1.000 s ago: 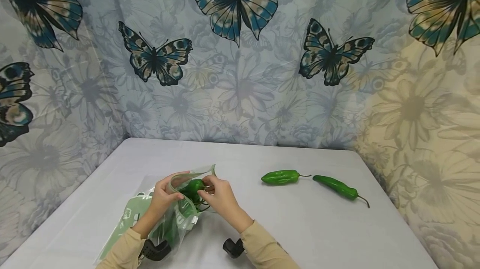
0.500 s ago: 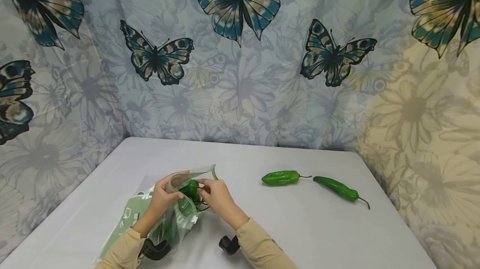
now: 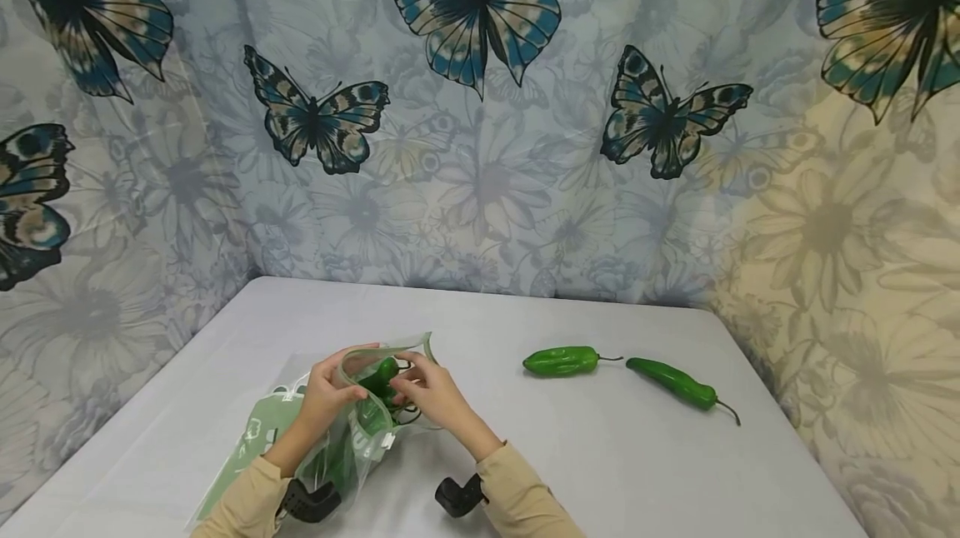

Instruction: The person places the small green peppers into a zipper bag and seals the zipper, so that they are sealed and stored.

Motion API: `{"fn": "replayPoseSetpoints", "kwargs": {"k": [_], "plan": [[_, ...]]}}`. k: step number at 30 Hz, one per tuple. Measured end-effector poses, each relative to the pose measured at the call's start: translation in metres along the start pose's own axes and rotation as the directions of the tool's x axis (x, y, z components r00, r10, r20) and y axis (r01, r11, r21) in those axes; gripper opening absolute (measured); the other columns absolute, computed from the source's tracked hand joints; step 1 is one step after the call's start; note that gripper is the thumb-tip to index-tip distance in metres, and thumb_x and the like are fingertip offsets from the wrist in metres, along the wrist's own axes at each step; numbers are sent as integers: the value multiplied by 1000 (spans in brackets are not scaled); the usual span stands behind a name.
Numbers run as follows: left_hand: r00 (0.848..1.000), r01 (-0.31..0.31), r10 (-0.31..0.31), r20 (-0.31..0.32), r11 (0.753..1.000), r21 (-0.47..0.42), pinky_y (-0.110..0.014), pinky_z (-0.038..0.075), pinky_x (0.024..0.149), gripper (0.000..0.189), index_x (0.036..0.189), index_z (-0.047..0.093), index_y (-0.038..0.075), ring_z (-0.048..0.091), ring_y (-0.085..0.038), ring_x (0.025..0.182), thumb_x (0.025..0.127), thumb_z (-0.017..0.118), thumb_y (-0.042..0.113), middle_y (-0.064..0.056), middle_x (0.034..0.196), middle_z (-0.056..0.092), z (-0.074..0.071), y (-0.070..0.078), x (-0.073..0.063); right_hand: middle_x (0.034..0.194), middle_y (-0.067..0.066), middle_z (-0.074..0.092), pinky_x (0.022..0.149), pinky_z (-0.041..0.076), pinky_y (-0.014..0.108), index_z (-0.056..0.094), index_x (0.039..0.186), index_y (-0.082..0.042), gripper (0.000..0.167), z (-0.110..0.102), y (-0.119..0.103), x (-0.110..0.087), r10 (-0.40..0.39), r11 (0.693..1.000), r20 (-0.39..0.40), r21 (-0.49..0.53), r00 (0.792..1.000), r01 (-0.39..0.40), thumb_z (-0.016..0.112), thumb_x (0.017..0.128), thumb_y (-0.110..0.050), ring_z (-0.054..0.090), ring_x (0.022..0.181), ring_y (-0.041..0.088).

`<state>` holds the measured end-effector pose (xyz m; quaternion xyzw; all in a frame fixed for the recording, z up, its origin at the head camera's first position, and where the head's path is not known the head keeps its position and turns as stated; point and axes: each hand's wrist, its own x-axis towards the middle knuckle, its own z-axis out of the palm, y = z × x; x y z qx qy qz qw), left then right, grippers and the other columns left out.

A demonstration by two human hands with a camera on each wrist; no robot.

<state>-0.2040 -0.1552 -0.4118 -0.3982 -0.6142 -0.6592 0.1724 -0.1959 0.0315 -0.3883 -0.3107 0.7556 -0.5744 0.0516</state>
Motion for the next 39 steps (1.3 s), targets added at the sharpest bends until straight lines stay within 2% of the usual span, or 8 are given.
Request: {"fn": "replayPoseSetpoints", "kwargs": {"k": [7,13,18,25,28,31,37,39], "plan": [[1000,0,0,-14,1000,-3,-21,46,58,64,113,47,-20,57,-15,93,75,67,28,-10,111,59,3,12,4,100,30,57,72,49,46,43,124,11,35,-4,-13,-6,-23,1000,-8,4,1000,23,48,90,4,58,82,44],[999,-43,43,-26,999,6,-18,45,52,64,113,49,-19,57,-16,96,75,68,29,-9,111,59,-1,7,4,93,24,61,71,51,37,55,109,11,23,-11,-15,-10,-41,998,-31,-39,999,40,54,88,2,60,83,37],[1000,-1,1,-31,1000,1,-19,44,44,68,114,48,-18,57,-17,98,72,69,32,-4,112,59,-4,6,5,92,23,62,72,51,34,58,104,10,19,-19,-19,-12,-31,999,-49,-10,998,30,55,87,3,61,84,35],[1000,11,-11,-17,1000,-9,-25,34,35,69,110,44,-24,57,-11,91,73,68,30,-3,112,59,1,21,8,92,25,61,73,51,32,59,98,11,14,-34,-13,-20,-68,997,-48,21,997,69,55,87,3,61,84,35],[1000,13,-13,-12,1000,-6,-25,31,33,69,108,44,-25,56,-4,76,74,67,31,-5,111,60,2,26,8,92,20,63,72,51,31,61,97,7,14,-46,-2,-24,-88,996,-81,19,993,90,58,86,0,62,84,29],[1000,20,-20,-3,1000,9,-23,30,32,68,106,47,-24,51,-2,61,74,67,32,-7,110,61,2,29,9,91,18,63,73,51,32,61,93,6,11,-60,6,-28,-155,987,-141,25,978,160,60,84,0,62,84,24],[1000,21,-21,3,999,25,-22,27,27,68,107,47,-23,21,-10,31,74,66,34,1,108,61,0,30,9,91,24,60,73,51,32,58,90,10,9,-96,8,-40,-324,943,-237,-7,916,332,58,81,12,61,86,22],[1000,30,-30,-1,999,12,-23,28,28,69,108,46,-23,33,-12,37,74,67,33,3,110,60,0,29,8,92,22,61,73,51,30,58,92,10,11,-110,9,-46,-336,940,-260,-30,905,340,59,81,11,61,86,20]]}}
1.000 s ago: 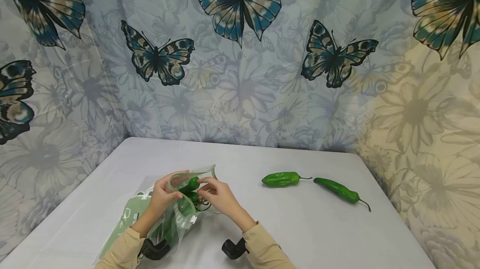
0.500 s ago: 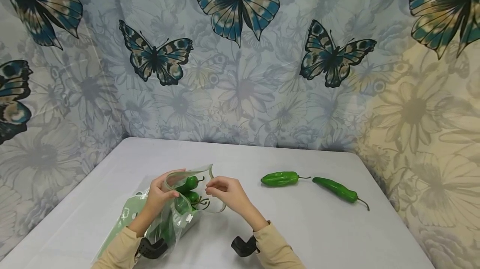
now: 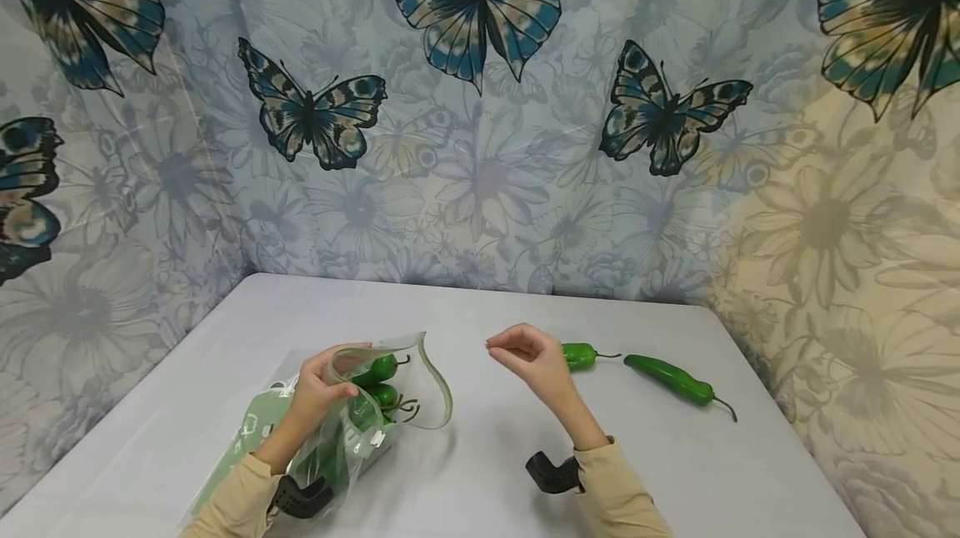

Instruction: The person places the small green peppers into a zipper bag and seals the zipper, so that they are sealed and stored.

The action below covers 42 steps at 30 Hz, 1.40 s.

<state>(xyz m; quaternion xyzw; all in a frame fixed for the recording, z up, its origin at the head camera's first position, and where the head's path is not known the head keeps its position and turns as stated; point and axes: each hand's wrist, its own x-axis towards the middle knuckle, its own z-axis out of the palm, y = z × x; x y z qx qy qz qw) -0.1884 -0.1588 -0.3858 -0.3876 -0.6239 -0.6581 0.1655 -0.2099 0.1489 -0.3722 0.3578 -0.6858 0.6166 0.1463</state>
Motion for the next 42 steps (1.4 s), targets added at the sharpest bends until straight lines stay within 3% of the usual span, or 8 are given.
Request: {"fn": "replayPoseSetpoints", "kwargs": {"k": [5,15,21,25,33,38,40,42], "plan": [[1000,5,-5,-23,1000,-14,-19,39,39,67,109,46,-23,53,-6,63,73,69,28,-2,110,60,1,-2,0,94,13,63,73,50,26,62,94,5,13,-48,10,-10,-31,999,-66,-44,997,28,63,82,3,61,86,16],[999,-14,15,-35,1000,25,-16,43,44,59,110,47,-21,50,-1,53,72,72,17,-5,108,60,0,-3,0,92,4,65,72,47,15,58,98,13,19,-120,-24,-29,54,930,-275,-336,960,-148,62,80,9,60,84,6],[999,11,-8,-38,997,75,-20,33,32,53,112,48,-19,27,-7,32,72,73,6,-5,110,59,1,-1,-1,96,-3,64,75,45,13,58,104,9,23,-159,-14,-52,105,891,-367,-378,924,-252,62,83,1,59,88,4],[999,40,-37,-30,996,77,-26,27,28,52,114,48,-18,20,-16,30,73,73,3,-3,109,60,1,0,-4,102,-4,63,79,43,13,60,108,1,26,-195,13,-73,113,919,-359,-318,926,-235,63,83,-4,56,94,4],[1000,8,-8,-22,999,43,-23,25,26,62,119,42,-19,17,-14,29,74,72,12,8,115,57,1,-2,-1,99,-22,54,72,35,3,53,112,4,36,-204,-12,-74,242,736,-368,-534,898,-417,66,83,-12,44,91,-13],[1000,28,-28,-6,999,26,-24,27,27,63,117,41,-20,17,-16,28,74,71,14,0,48,47,1,0,-2,99,-23,53,73,34,2,53,112,7,40,-215,0,-89,251,702,-365,-570,897,-428,67,82,-15,42,92,-14],[999,44,-44,-2,999,28,-24,28,27,62,115,41,-22,17,-17,28,75,71,15,-6,36,25,2,1,-3,101,-24,51,72,34,2,53,114,6,43,-219,1,-95,290,670,-365,-583,885,-460,67,82,-20,43,93,-10],[999,34,-34,-4,999,36,-24,30,28,61,113,42,-22,18,-18,27,75,71,16,-7,39,33,2,1,-2,107,-19,52,78,38,10,50,118,6,50,-223,3,-99,349,624,-361,-599,865,-501,66,83,-25,48,104,4]]}}
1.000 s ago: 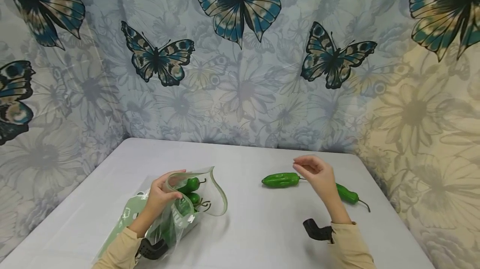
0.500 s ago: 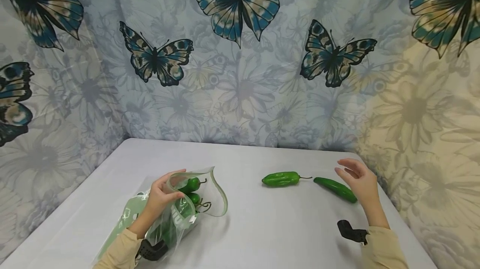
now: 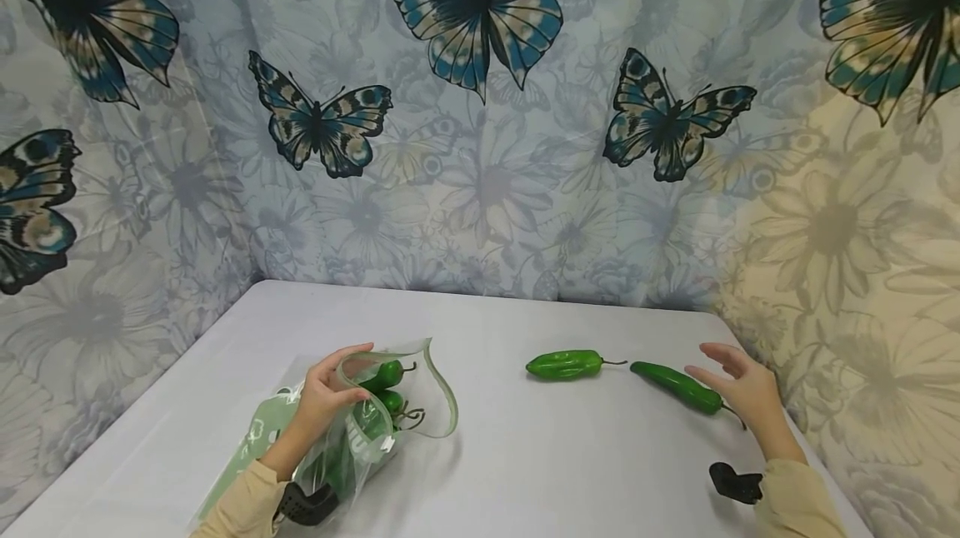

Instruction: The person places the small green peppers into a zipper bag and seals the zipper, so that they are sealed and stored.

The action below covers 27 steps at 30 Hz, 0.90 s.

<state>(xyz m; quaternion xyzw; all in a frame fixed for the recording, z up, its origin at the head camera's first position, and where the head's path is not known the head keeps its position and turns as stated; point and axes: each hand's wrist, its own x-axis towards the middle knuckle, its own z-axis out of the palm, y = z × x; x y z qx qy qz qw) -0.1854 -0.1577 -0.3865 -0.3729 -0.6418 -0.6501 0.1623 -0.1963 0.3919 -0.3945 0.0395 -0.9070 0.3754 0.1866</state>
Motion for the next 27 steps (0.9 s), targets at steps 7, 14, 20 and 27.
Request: {"fn": "replayPoseSetpoints", "kwargs": {"k": [7,14,20,27], "plan": [[991,-126,125,-42,992,-8,-19,39,39,49,116,54,-2,41,-5,45,74,71,16,-3,112,56,-3,-12,2,133,33,28,82,26,67,28,135,6,72,2,23,-4,156,988,168,-26,973,-154,60,86,-36,21,118,54],[987,-149,148,-66,989,-7,-18,47,66,51,119,55,9,49,-10,100,73,70,25,1,118,53,-6,-26,0,133,33,28,82,24,68,27,137,6,75,7,35,-10,166,986,168,-28,972,-163,61,85,-37,22,117,53],[989,-137,135,-63,990,-21,-19,44,44,49,119,56,10,47,-7,51,74,70,24,0,118,53,-7,-28,-2,127,38,30,84,28,64,32,129,14,75,13,39,-7,162,982,266,-133,950,-131,64,82,-35,26,112,56],[986,-155,153,-70,988,-11,-14,44,57,50,120,54,5,49,3,83,74,69,18,-1,119,53,-6,-23,-3,125,40,31,87,29,62,33,124,19,75,16,45,-10,185,977,273,-156,944,-147,67,80,-32,28,111,56]]}}
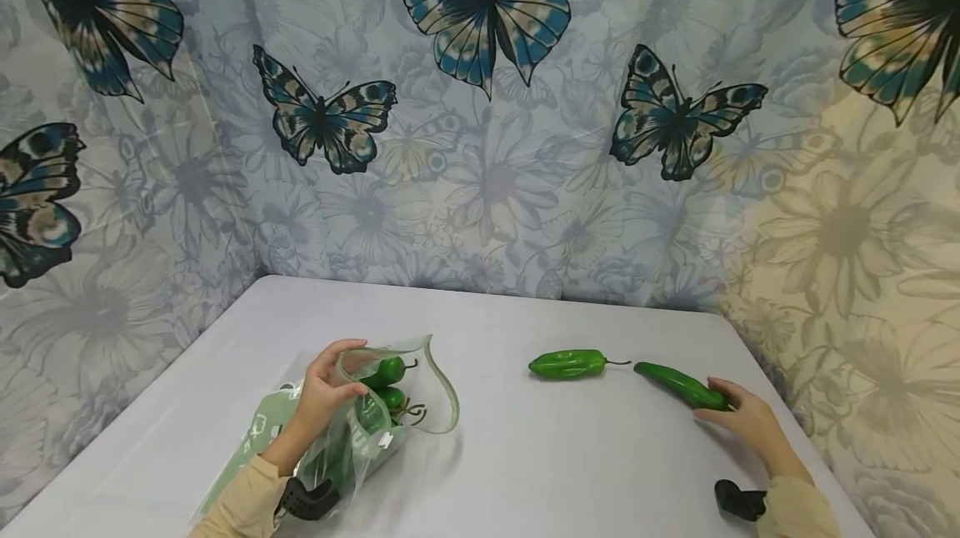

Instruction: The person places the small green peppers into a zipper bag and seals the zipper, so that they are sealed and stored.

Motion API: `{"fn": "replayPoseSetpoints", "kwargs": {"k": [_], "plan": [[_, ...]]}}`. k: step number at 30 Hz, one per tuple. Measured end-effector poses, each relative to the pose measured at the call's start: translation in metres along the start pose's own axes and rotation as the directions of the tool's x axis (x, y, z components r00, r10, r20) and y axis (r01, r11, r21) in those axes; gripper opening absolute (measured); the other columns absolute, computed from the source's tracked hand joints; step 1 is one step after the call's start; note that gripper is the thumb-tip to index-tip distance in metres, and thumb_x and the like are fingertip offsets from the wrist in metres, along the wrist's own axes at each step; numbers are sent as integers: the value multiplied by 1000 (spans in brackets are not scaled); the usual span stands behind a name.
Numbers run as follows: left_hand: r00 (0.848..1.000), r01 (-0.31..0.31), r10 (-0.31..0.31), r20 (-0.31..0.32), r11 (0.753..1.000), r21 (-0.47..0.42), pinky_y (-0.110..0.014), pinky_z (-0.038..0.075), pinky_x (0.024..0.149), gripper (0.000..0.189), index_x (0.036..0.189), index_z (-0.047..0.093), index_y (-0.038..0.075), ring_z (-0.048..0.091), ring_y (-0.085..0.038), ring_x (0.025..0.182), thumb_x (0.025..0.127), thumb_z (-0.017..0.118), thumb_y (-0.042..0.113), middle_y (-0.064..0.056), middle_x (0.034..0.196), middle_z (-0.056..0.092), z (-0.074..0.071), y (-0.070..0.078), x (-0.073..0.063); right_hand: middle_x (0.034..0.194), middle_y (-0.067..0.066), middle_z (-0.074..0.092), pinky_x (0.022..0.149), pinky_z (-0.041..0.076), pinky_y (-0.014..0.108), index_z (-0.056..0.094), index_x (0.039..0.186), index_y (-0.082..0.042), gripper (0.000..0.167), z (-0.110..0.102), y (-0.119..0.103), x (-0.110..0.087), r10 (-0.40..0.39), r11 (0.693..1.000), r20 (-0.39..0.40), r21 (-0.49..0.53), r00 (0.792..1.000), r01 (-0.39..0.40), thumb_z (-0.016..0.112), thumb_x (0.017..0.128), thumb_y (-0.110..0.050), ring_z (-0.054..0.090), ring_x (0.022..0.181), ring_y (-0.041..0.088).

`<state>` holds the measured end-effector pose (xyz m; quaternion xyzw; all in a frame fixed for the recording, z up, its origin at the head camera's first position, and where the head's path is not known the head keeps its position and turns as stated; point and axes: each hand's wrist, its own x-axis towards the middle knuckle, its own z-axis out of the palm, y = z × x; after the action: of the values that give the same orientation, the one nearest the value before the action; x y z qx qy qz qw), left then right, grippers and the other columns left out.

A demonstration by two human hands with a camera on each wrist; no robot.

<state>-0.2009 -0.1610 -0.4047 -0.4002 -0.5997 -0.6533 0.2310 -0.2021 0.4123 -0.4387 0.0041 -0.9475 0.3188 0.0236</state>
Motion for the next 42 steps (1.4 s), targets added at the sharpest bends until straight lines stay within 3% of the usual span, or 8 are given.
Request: {"fn": "replayPoseSetpoints", "kwargs": {"k": [14,18,21,25,28,32,36,42], "plan": [[1000,29,-29,-1,999,16,-14,43,53,63,116,44,-18,46,-9,105,73,71,20,-10,121,50,3,15,5,118,37,42,78,38,54,41,122,13,68,12,13,-15,61,998,-181,12,982,-60,63,83,-38,48,100,40],[1000,22,-22,-5,1000,14,-14,41,45,54,117,51,-8,50,-2,62,74,71,18,-8,118,53,4,14,4,111,23,55,76,42,46,45,122,8,68,15,15,-19,135,989,-231,97,964,-115,67,79,-40,49,79,-4],[999,32,-31,-9,999,15,-18,30,30,48,117,55,1,25,-7,33,75,70,18,-5,116,54,4,15,3,93,-8,61,71,44,25,51,117,-2,56,20,17,-22,189,962,-278,244,942,-121,70,77,-37,39,72,-19],[998,51,-51,-27,999,4,-26,25,28,48,117,55,2,20,-15,33,75,70,18,-3,117,53,4,16,2,82,-29,54,61,39,5,52,107,-22,36,27,19,-26,214,831,-350,556,912,19,72,78,-14,50,73,-14],[998,58,-58,-37,998,3,-23,34,36,53,121,51,-2,46,-10,56,75,71,17,-3,123,50,1,9,2,83,-22,60,62,42,4,53,102,-23,39,29,18,-26,216,699,-402,700,890,147,71,75,0,55,75,-9],[998,53,-53,-19,998,-31,-23,35,39,53,123,50,-2,46,-10,62,76,70,11,-3,125,49,1,7,3,84,-16,61,60,46,9,59,99,-22,34,30,13,-29,261,626,-421,759,868,180,71,75,0,57,75,-5],[999,47,-47,11,996,-80,-28,29,33,46,121,53,2,21,-13,34,78,68,6,-3,121,51,3,15,4,88,-11,59,59,47,11,62,100,-20,33,30,8,-27,360,542,-406,824,840,166,72,74,-2,57,77,-4],[1000,28,-28,0,997,-65,-27,27,31,45,120,52,-1,25,-9,38,79,67,6,-5,119,51,6,16,4,87,1,62,66,50,18,63,98,-6,37,33,0,-14,447,206,-396,918,802,338,67,69,18,62,78,8]]}}
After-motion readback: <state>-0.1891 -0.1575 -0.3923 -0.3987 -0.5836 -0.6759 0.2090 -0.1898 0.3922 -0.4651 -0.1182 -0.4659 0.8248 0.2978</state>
